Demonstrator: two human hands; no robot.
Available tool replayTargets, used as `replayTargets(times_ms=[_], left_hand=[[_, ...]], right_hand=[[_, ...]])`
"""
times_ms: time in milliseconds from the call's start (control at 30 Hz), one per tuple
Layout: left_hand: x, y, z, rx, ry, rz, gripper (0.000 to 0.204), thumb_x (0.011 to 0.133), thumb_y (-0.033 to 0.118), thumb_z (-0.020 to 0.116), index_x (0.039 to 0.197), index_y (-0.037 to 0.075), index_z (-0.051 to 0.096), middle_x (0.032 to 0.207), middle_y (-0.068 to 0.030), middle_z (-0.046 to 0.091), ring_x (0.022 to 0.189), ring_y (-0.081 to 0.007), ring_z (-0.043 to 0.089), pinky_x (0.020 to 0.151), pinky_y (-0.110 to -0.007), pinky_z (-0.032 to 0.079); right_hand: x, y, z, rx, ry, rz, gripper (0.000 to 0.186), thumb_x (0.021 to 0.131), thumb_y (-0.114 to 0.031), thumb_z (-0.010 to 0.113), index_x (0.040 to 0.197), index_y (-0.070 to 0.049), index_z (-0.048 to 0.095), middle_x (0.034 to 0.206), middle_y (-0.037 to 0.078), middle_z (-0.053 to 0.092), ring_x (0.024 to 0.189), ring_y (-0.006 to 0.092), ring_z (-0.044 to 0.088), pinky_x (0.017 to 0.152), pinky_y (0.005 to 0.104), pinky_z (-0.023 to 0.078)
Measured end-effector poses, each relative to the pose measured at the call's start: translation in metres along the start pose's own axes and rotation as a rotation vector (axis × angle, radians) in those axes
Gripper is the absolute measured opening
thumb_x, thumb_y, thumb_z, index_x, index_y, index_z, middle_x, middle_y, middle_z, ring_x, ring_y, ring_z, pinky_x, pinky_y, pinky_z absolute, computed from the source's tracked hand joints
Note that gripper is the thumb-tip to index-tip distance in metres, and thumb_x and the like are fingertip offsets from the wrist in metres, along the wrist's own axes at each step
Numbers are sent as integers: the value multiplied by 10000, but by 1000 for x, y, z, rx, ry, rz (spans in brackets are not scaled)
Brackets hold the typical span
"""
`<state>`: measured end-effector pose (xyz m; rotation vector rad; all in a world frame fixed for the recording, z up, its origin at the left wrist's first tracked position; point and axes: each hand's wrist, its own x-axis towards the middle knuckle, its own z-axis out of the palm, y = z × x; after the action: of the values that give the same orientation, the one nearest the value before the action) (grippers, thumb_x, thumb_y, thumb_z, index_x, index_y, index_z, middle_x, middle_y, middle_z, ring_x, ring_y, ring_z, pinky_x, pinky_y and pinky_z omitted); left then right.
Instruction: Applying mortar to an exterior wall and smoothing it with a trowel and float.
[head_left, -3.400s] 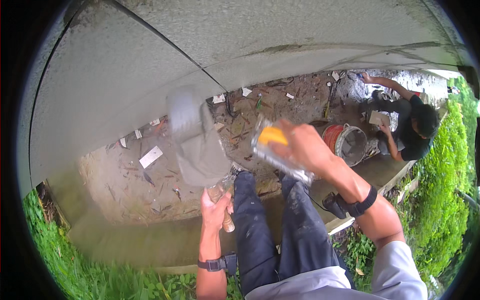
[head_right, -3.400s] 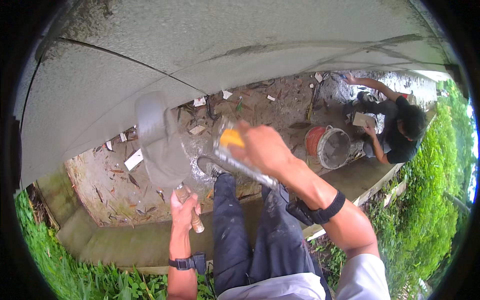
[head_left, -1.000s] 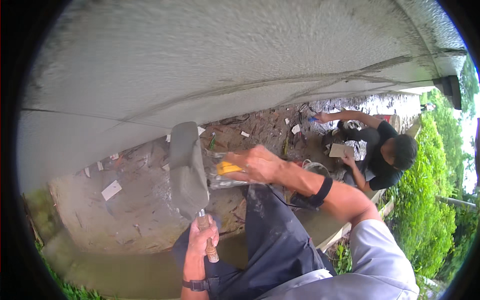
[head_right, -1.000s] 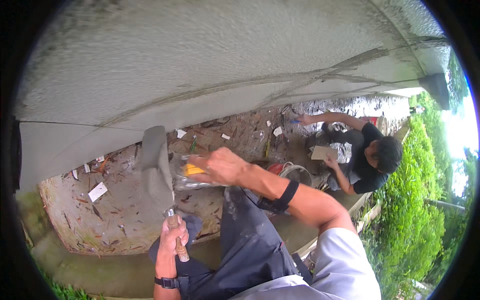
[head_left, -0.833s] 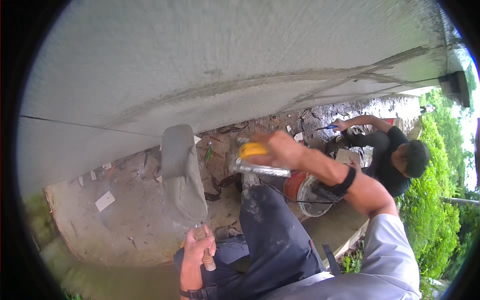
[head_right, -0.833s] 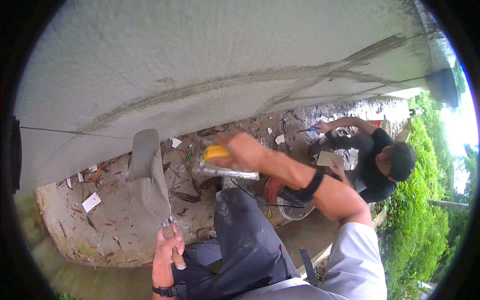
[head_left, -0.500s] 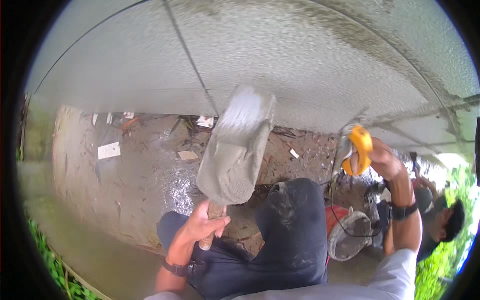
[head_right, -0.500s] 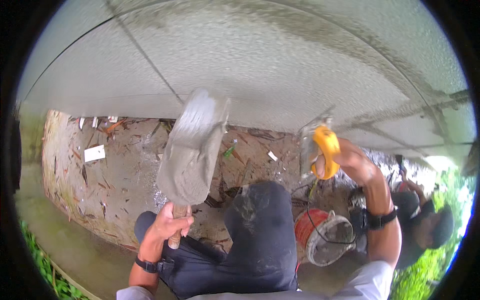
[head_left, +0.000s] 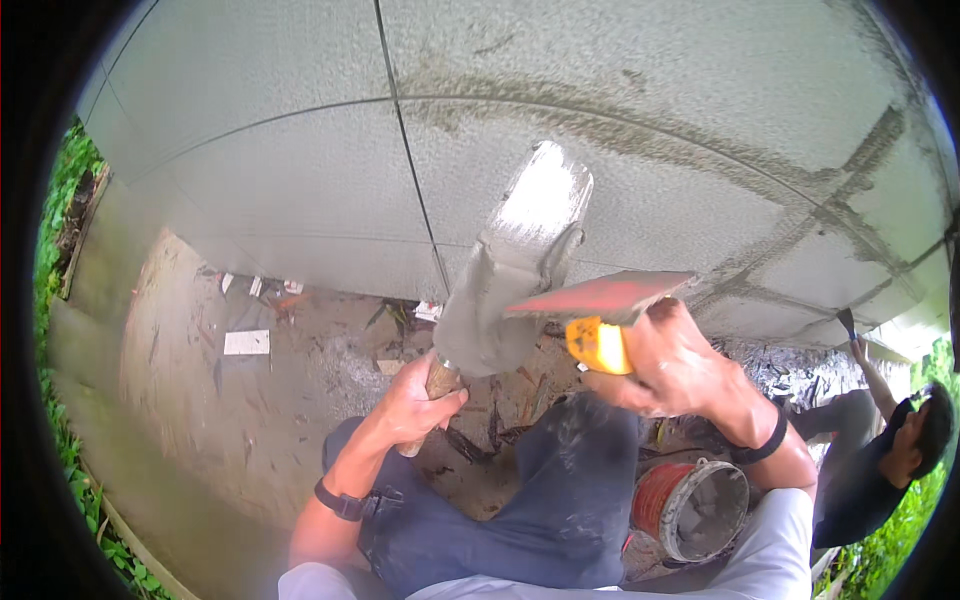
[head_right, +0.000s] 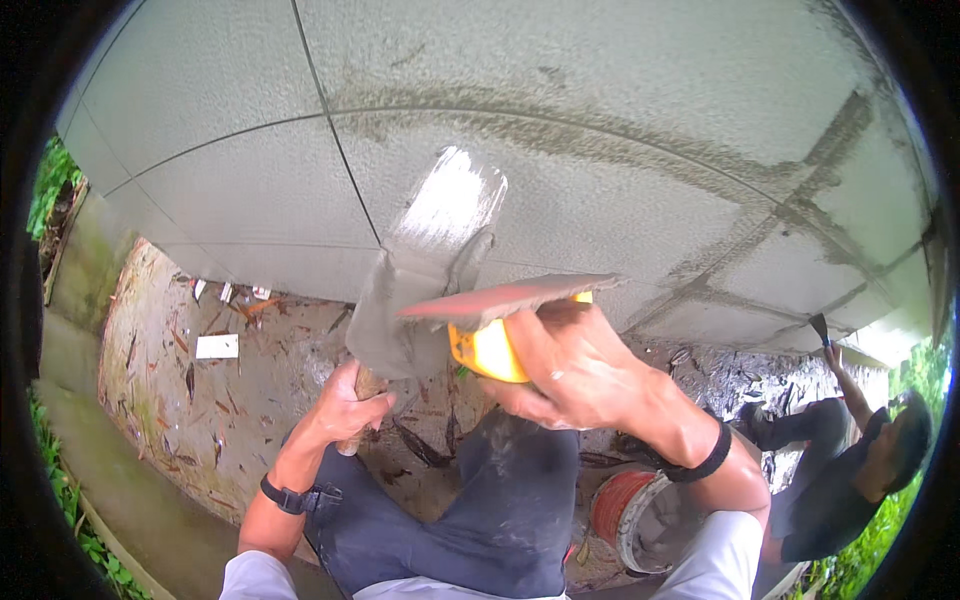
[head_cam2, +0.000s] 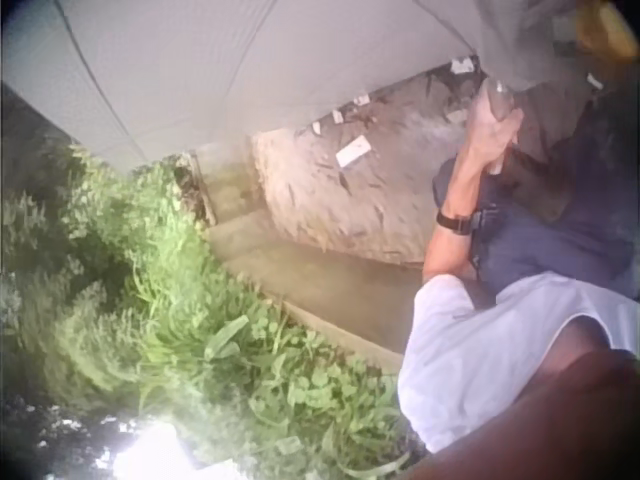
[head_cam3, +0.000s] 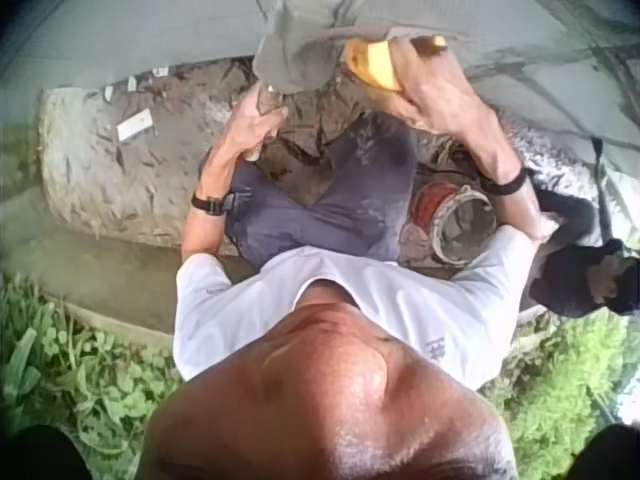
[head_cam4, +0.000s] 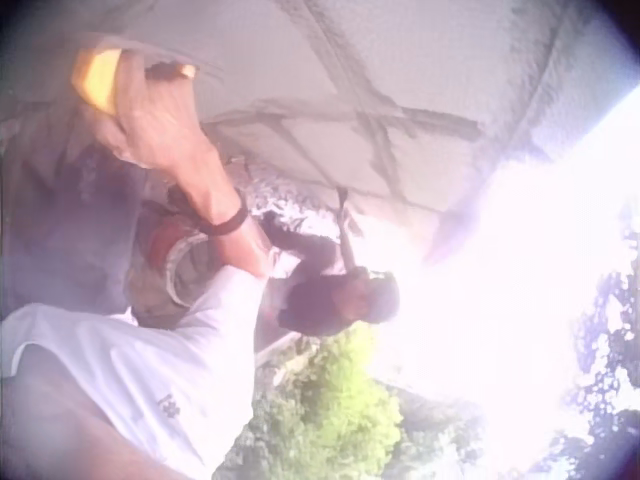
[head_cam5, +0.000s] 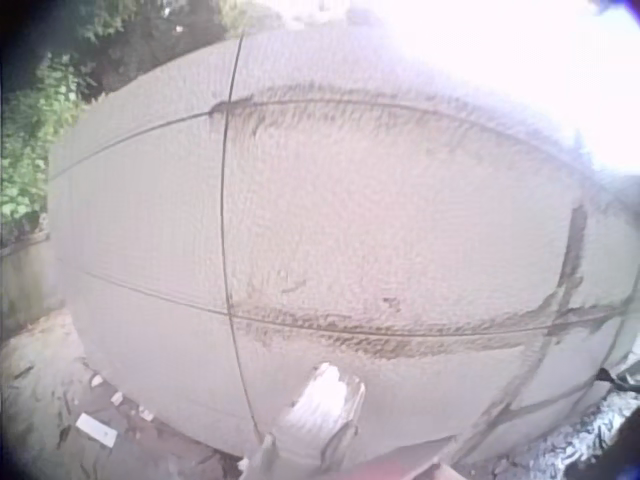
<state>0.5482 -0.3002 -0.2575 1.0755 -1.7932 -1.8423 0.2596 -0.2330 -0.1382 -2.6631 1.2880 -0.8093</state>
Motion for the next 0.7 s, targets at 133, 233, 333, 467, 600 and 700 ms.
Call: replayTargets(times_ms=[133,233,333,467,600,700], left_hand=[[4,0,3,296,118,222,337,793,160,660,1051,-4,517,718,-140,591,610,-298,603,588,-389,479],[9,-1,-1,526,228,335,387,764,203,675,1067,7,536,821,-220,627,751,-429,614,661,-445,483],[11,6,1,597,289,400,383,747,193,689,1060,21,551,859,-233,643,799,-444,619,674,-459,489],[21,-16,-4,681,329,441,386,724,188,711,1044,31,563,822,-226,648,805,-424,642,700,-444,504],[28,-46,-11,559,326,440,406,702,120,711,1064,8,564,804,-196,663,736,-380,665,664,-394,518],[28,-89,-20,400,329,545,340,752,84,676,1059,-10,566,781,-134,673,631,-251,652,592,-357,503]], right_hand=[[-7,-13,5,-124,-8,18,494,717,-176,699,1083,89,500,787,201,589,746,424,585,755,490,441],[-15,-11,9,-213,-3,45,491,727,-158,684,1112,88,505,875,231,606,850,420,596,833,488,438],[-28,-4,11,-361,15,47,506,751,-181,702,1227,-81,560,1079,156,583,1018,369,537,841,469,435],[-42,20,9,-299,-13,199,475,752,-183,694,1218,-168,603,1032,107,596,986,340,556,821,461,439],[-49,34,-16,-736,192,157,418,761,-191,674,1176,-205,632,885,61,621,803,279,596,680,404,496],[-85,65,-15,-882,141,316,411,758,-192,677,1166,-193,634,874,65,622,779,278,592,653,401,499]])
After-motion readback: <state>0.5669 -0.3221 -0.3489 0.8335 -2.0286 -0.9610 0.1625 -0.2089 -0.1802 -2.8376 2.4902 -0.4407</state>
